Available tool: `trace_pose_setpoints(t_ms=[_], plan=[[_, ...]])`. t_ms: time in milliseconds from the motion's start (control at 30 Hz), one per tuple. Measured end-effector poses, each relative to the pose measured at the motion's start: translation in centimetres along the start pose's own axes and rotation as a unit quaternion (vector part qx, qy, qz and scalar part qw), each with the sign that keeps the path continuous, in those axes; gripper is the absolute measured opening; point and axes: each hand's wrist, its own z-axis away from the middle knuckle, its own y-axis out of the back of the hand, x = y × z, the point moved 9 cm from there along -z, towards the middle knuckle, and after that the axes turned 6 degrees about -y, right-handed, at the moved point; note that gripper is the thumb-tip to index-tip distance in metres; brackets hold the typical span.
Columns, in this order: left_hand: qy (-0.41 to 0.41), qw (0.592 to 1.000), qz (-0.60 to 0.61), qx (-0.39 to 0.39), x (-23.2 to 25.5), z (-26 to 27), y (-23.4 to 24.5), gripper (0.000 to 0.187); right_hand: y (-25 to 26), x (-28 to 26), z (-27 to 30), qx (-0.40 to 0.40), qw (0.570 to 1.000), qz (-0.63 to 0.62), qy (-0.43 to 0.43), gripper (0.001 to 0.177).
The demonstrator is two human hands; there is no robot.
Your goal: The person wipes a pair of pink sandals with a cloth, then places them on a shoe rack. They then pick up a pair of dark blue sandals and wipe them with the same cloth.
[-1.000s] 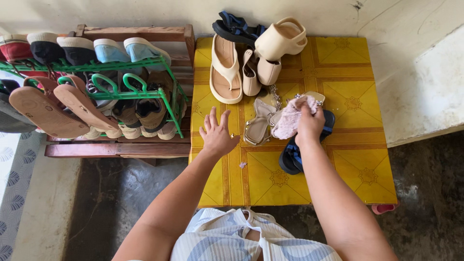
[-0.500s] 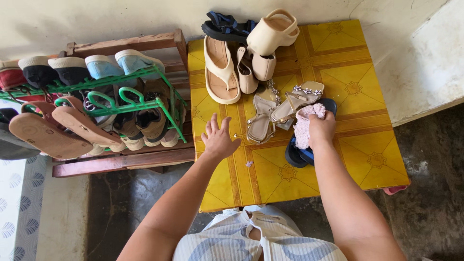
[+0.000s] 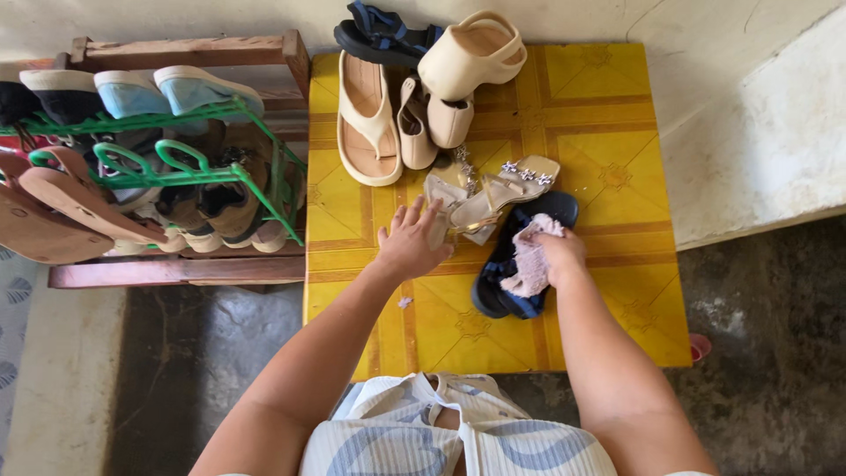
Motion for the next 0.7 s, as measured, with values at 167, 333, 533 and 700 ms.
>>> trace_pose_setpoints(t_ms=[167, 333, 533, 700], plan=[[-0.022, 0.998, -0.028, -0.052, 3.1, -1.7, -1.6, 0.091, 1.4, 0.1, -2.3, -0.005, 0.999, -0.009, -0.031, 0.026], [0.008, 0.997, -0.029, -0.07, 3.6, -2.4, -1.3, 0.077, 1.3, -3.9, -1.7, -0.026, 0.998, -0.062, 0.019, 0.021], [0.027, 0.998, 0.055, -0.024, 3.8, -4.7, 1.4, 0.066, -2.7, -13.5, 1.8, -0.13, 0.972, 0.059, 0.187, 0.022], [-0.117, 0.966, 0.199, 0.114, 6.1, -5.9, 6.9, 0.079, -7.5, -20.1, 6.3, -0.235, 0.931, 0.172, 0.222, 0.028]])
